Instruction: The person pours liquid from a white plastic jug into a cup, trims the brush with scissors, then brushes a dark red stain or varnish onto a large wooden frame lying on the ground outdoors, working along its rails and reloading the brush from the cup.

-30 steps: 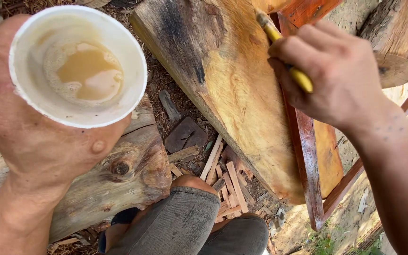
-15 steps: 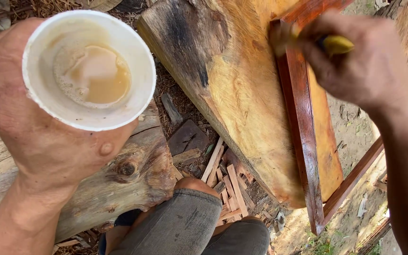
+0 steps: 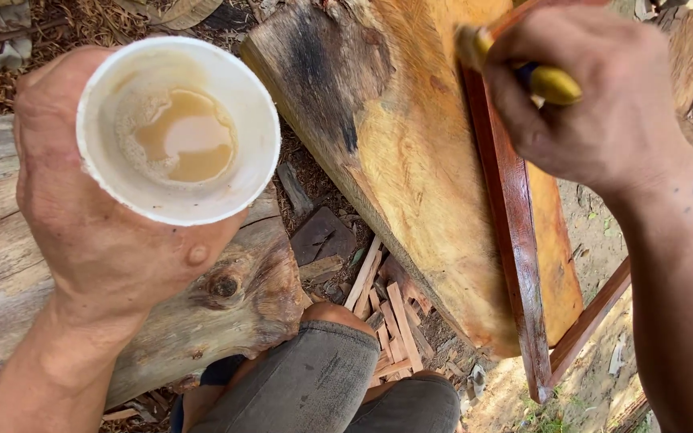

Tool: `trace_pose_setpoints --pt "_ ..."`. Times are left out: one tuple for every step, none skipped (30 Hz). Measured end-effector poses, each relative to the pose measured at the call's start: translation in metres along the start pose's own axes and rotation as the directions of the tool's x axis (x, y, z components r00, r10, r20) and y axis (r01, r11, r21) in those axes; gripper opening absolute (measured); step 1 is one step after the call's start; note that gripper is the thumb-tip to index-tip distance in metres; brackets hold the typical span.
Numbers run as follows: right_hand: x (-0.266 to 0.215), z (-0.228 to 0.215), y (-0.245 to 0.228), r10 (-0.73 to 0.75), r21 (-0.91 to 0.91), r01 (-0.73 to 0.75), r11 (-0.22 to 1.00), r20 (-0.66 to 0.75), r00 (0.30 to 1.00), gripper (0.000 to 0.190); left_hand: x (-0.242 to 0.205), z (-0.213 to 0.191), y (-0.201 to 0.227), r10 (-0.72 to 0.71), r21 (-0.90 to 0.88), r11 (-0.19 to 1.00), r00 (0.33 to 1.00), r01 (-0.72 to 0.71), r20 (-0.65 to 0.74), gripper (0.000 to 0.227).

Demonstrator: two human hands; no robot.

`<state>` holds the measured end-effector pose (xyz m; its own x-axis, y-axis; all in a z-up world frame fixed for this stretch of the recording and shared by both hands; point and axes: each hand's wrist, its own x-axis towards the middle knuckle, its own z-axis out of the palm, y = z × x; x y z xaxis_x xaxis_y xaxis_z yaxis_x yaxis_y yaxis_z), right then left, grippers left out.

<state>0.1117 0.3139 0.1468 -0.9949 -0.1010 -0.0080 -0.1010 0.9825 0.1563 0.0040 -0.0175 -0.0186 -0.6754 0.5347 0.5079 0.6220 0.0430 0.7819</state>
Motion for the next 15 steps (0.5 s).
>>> trace_pose_setpoints --pt "-0.005 0.004 0.004 0.002 0.001 -0.002 1.0 0.0 1.0 0.017 0.001 0.002 -0.002 0.001 -0.001 1.0 1.0 -0.001 0.002 0.076" --pt "-0.012 0.008 0.008 -0.048 0.014 0.047 0.999 0.009 0.999 0.011 0.003 0.004 -0.004 0.03 0.019 0.999 0.999 -0.03 -0.01 0.079" --pt "-0.018 0.012 0.013 -0.098 0.027 0.097 0.995 0.018 0.995 0.007 0.006 0.006 -0.006 0.06 0.04 0.997 0.998 -0.059 -0.022 0.083" --pt "-0.023 0.013 0.016 -0.088 0.017 0.087 0.996 0.02 0.996 0.007 0.003 0.005 -0.005 0.068 0.029 0.997 0.997 -0.067 -0.022 0.083" --pt "-0.028 0.014 0.019 -0.06 0.009 0.061 0.998 -0.06 0.996 0.003 0.001 0.005 -0.004 0.025 -0.031 0.999 1.0 -0.025 -0.005 0.077" --pt "-0.032 0.016 0.022 -0.039 0.009 0.041 0.999 -0.145 0.989 0.012 -0.002 0.002 -0.002 -0.019 -0.081 0.996 1.0 0.02 0.015 0.071" --pt "-0.038 0.023 0.022 -0.035 0.006 0.036 0.999 -0.147 0.989 0.012 -0.002 0.003 -0.001 -0.014 -0.084 0.996 1.0 0.015 0.017 0.071" --pt "-0.046 0.031 0.02 0.041 0.134 -0.014 0.991 -0.204 0.978 0.012 0.0 0.003 0.0 -0.018 -0.086 0.996 1.0 0.02 0.015 0.074" --pt "-0.054 0.038 0.02 0.122 0.26 -0.054 0.964 -0.253 0.96 0.012 0.003 0.004 0.0 -0.023 -0.088 0.996 1.0 0.024 0.013 0.077" --pt "-0.067 0.043 0.015 0.14 0.256 -0.072 0.964 -0.256 0.957 0.012 -0.004 0.003 -0.005 -0.009 -0.097 0.995 1.0 0.012 0.025 0.077" --pt "-0.079 0.048 0.011 0.388 0.418 -0.263 0.87 -0.25 0.887 0.002 -0.011 0.002 -0.011 -0.011 -0.06 0.998 0.997 0.015 0.073 0.074" --pt "-0.09 0.053 0.007 0.608 0.571 -0.413 0.71 -0.201 0.768 0.01 -0.017 0.0 -0.016 -0.012 -0.019 1.0 0.993 0.015 0.118 0.07" --pt "-0.119 0.064 0.004 0.621 0.572 -0.422 0.704 -0.207 0.756 0.01 -0.033 -0.007 -0.035 0.002 -0.023 1.0 0.992 0.001 0.129 0.07" --pt "-0.15 0.076 -0.002 0.747 0.687 -0.466 0.557 -0.17 0.642 0.011 -0.023 -0.008 -0.045 -0.051 -0.011 0.999 0.988 0.053 0.148 0.064" --pt "-0.181 0.088 -0.009 0.849 0.786 -0.476 0.395 -0.113 0.516 0.012 -0.005 -0.02 -0.041 -0.103 0.004 0.995 0.98 0.104 0.167 0.058"
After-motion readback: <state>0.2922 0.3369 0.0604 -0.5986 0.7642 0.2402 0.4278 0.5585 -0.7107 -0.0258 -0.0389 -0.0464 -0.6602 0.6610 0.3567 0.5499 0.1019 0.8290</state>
